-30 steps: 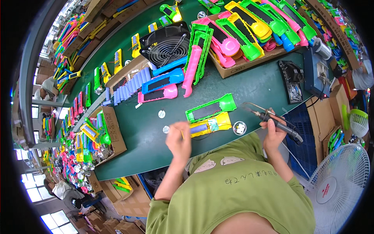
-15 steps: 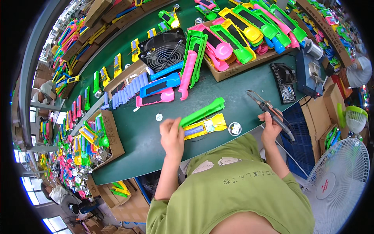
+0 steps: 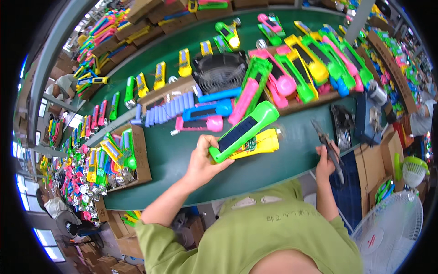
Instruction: The person assembles portable flashlights by soldering internal wiring connections onto circuit boards with a soldering iron, fitting the plastic casing parts together by hand, and placing the assembled flashlights onto the conveyor line.
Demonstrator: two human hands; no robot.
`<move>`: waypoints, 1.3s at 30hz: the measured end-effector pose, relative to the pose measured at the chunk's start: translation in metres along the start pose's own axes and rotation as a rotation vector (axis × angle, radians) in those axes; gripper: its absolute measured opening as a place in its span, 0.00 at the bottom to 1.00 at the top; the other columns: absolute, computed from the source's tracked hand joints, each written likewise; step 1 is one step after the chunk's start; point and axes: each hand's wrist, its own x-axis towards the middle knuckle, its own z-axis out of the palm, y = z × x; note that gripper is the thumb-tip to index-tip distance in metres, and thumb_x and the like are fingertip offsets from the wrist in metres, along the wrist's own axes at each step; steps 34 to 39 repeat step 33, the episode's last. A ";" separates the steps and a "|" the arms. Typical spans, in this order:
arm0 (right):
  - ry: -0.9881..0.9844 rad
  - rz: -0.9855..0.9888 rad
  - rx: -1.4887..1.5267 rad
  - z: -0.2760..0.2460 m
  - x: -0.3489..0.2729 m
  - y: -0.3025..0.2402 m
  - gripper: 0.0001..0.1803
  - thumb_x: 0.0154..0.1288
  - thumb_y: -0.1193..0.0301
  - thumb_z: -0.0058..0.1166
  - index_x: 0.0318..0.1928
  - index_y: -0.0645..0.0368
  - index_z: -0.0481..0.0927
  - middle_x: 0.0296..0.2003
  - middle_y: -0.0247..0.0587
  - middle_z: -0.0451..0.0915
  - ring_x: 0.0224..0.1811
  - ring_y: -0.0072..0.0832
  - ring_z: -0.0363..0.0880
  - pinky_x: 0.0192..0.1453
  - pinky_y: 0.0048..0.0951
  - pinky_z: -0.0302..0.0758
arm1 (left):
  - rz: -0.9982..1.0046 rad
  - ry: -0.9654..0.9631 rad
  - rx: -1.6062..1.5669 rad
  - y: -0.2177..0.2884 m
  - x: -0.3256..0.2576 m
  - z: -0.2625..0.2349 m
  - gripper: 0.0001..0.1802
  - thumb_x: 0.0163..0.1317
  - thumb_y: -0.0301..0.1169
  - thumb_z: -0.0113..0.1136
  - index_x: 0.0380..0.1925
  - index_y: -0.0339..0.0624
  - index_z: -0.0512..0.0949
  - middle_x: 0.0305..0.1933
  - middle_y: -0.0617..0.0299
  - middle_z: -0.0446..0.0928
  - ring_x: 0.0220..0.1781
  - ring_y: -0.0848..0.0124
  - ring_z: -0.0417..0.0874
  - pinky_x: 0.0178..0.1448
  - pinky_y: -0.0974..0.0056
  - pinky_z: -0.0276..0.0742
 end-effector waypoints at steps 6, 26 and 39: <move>-0.017 -0.036 -0.158 -0.008 -0.005 0.018 0.14 0.62 0.78 0.45 0.49 0.66 0.66 0.40 0.46 0.74 0.33 0.24 0.77 0.36 0.20 0.75 | 0.219 0.210 0.546 0.032 0.155 -0.087 0.26 0.40 0.30 0.70 0.33 0.40 0.61 0.31 0.56 0.68 0.32 0.66 0.72 0.37 0.63 0.70; -0.013 0.057 -0.322 0.011 -0.006 -0.007 0.14 0.60 0.79 0.46 0.48 0.63 0.67 0.36 0.47 0.77 0.48 0.33 0.73 0.47 0.28 0.72 | -0.259 0.179 1.055 -0.152 0.431 -0.120 0.37 0.34 0.36 0.71 0.44 0.35 0.64 0.45 0.45 0.70 0.48 0.51 0.74 0.49 0.57 0.74; -0.062 0.022 -0.433 0.000 -0.009 -0.006 0.13 0.60 0.78 0.46 0.47 0.60 0.67 0.40 0.45 0.79 0.53 0.38 0.68 0.64 0.38 0.55 | 1.016 -0.467 1.505 -0.132 0.393 -0.084 0.16 0.56 0.25 0.44 0.46 0.45 0.68 0.58 0.53 0.64 0.61 0.58 0.63 0.65 0.55 0.58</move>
